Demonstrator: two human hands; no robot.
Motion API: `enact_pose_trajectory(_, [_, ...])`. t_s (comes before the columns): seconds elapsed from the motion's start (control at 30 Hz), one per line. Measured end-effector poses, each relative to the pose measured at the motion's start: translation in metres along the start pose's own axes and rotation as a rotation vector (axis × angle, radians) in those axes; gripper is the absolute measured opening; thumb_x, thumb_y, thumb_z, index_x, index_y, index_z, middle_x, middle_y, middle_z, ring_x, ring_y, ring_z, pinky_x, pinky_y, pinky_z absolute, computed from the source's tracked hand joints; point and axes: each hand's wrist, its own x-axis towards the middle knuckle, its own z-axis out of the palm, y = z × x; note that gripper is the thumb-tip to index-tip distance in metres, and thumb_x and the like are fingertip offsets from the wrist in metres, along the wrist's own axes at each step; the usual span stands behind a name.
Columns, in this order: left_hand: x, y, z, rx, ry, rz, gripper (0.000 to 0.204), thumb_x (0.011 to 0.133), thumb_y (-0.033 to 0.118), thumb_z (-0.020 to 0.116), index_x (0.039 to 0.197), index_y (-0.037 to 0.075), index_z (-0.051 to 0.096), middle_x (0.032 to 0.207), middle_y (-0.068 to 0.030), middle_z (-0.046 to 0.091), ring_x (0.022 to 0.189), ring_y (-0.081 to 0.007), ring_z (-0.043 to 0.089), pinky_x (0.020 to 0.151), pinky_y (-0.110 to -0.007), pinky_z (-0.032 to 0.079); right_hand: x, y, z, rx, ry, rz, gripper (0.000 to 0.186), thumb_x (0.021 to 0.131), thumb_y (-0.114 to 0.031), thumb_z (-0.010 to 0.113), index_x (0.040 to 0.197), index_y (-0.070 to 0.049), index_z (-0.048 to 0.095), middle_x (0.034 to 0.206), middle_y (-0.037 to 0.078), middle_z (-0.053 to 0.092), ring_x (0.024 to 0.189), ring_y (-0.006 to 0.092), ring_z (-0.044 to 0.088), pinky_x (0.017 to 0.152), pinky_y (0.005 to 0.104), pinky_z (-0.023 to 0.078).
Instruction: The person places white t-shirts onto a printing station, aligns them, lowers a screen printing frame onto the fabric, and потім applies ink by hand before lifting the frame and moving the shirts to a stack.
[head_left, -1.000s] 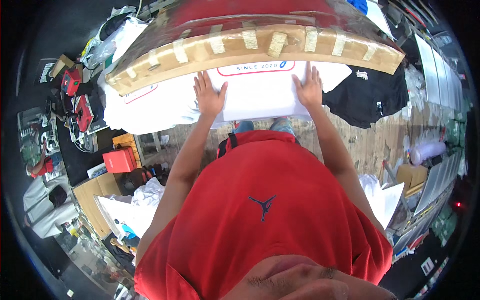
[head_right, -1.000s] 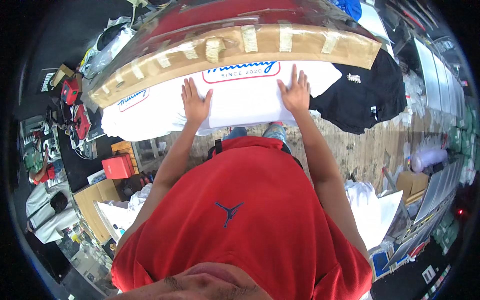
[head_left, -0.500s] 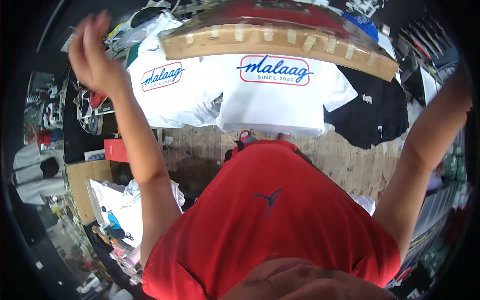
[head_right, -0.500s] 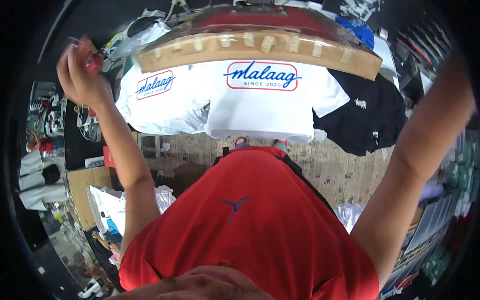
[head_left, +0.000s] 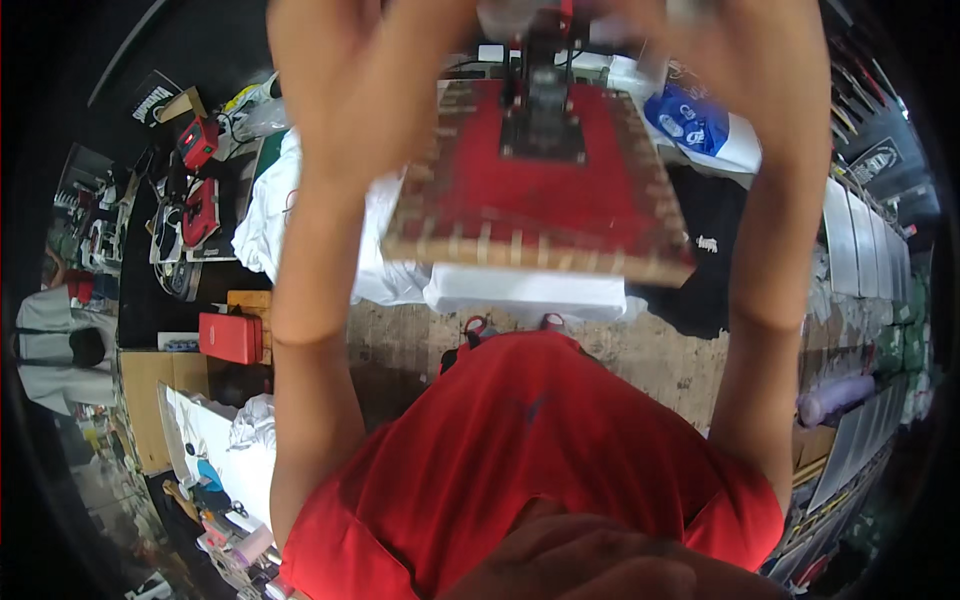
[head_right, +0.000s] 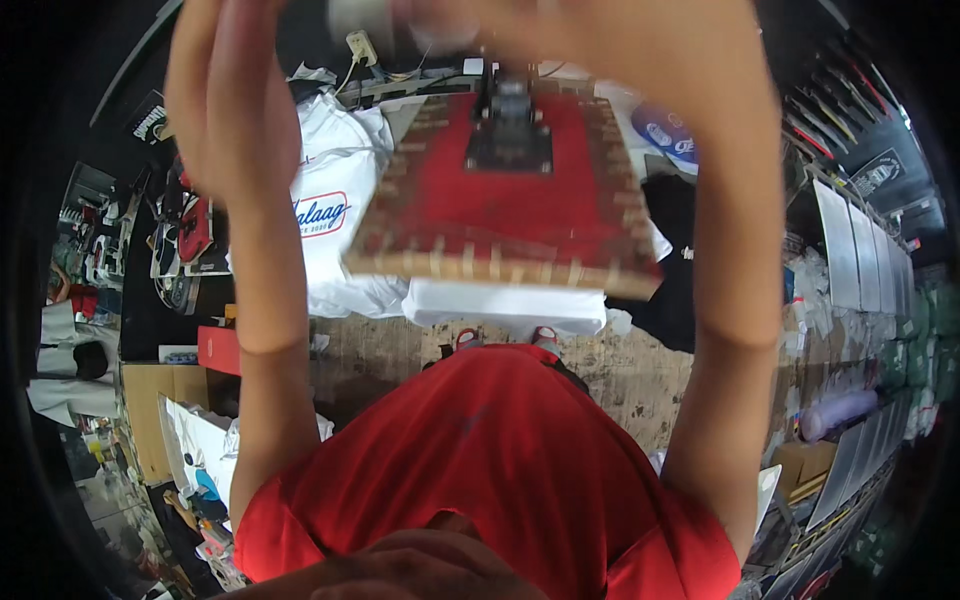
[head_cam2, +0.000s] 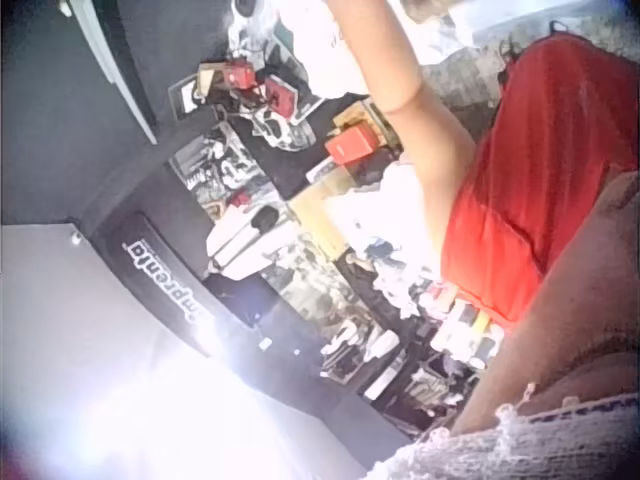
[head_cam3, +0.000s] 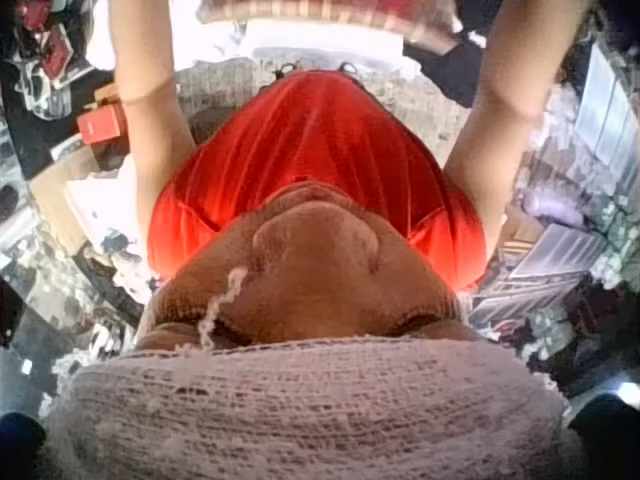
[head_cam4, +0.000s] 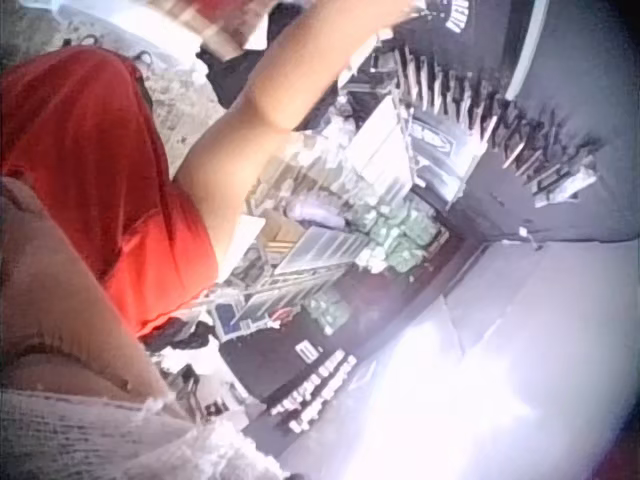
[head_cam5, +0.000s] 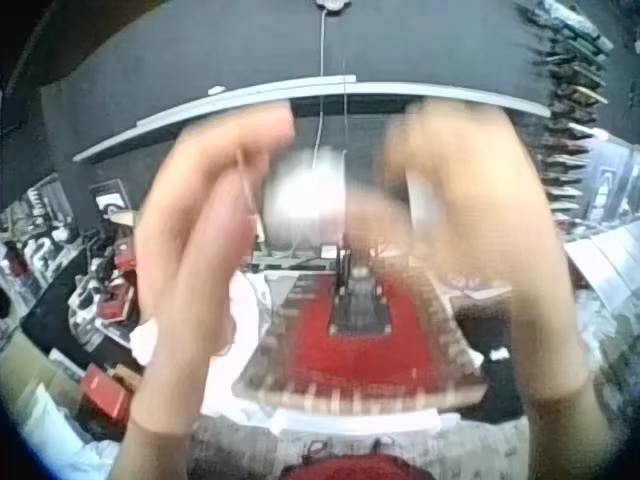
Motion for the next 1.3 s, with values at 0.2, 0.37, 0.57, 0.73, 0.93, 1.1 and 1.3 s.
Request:
enact_pose_trajectory(0.2, [-0.161,-0.001,0.043,0.019,-0.792,-0.474,0.085,0.077,0.055,0.069,0.143,0.007,0.043,0.152,-0.0205,0.033,0.135,-0.0409,0.039,0.115,-0.056,0.019,-0.196,-0.101,0.098,0.727,-0.302,0.424,0.025,0.066,-0.018,0.074,0.087,-0.007,0.069,0.092,0.010,0.064,0.087,0.0287,0.061,0.079,0.0400,0.047])
enact_pose_trajectory(0.37, [-0.278,-0.045,0.071,0.262,-0.765,-0.644,0.076,0.087,0.055,0.057,0.146,0.011,0.039,0.155,-0.0220,0.025,0.141,-0.0400,0.028,0.117,-0.053,0.015,-0.275,-0.116,0.188,0.273,-0.493,0.616,0.070,0.076,-0.031,0.065,0.138,-0.004,0.047,0.148,0.024,0.035,0.138,0.0448,0.031,0.112,0.0550,0.027])
enact_pose_trajectory(0.57, [-0.296,-0.060,0.074,0.306,-0.817,-0.614,0.074,0.087,0.058,0.055,0.145,0.014,0.043,0.154,-0.0250,0.025,0.141,-0.0435,0.026,0.115,-0.057,0.018,-0.289,-0.114,0.201,0.388,-0.560,0.606,0.076,0.083,-0.041,0.058,0.146,-0.004,0.037,0.155,0.025,0.021,0.143,0.0476,0.018,0.114,0.0616,0.014])
enact_pose_trajectory(0.73, [-0.343,-0.089,0.073,0.349,-0.855,-0.577,0.077,0.089,0.058,0.051,0.146,0.008,0.038,0.153,-0.0253,0.027,0.141,-0.0429,0.026,0.115,-0.057,0.016,-0.313,-0.116,0.245,0.376,-0.640,0.673,0.073,0.088,-0.036,0.050,0.147,0.001,0.030,0.156,0.025,0.020,0.144,0.0468,0.017,0.117,0.0555,0.013])
enact_pose_trajectory(0.93, [-0.342,-0.085,0.075,0.376,-0.731,-0.608,0.080,0.088,0.058,0.053,0.144,0.001,0.039,0.152,-0.0230,0.031,0.141,-0.0406,0.029,0.115,-0.055,0.017,-0.316,-0.116,0.245,0.397,-0.533,0.630,0.073,0.087,-0.034,0.052,0.145,0.005,0.030,0.153,0.026,0.025,0.142,0.0421,0.025,0.117,0.0508,0.020])
enact_pose_trajectory(1.1, [-0.336,-0.082,0.075,0.333,-0.631,-0.580,0.067,0.085,0.043,0.065,0.136,0.003,0.049,0.147,-0.0188,0.040,0.135,-0.0398,0.037,0.113,-0.051,0.024,-0.312,-0.118,0.244,0.378,-0.420,0.621,0.069,0.081,-0.032,0.062,0.135,0.006,0.040,0.135,0.025,0.044,0.129,0.0400,0.041,0.113,0.0508,0.027])
enact_pose_trajectory(1.3, [-0.262,-0.102,0.087,0.374,-0.382,-0.459,0.057,0.082,0.024,0.070,0.133,0.004,0.051,0.146,-0.0187,0.040,0.133,-0.0394,0.038,0.111,-0.050,0.029,-0.310,-0.126,0.236,0.332,-0.349,0.602,0.047,0.078,-0.025,0.069,0.114,0.002,0.055,0.120,0.021,0.051,0.111,0.0381,0.050,0.105,0.0498,0.036])
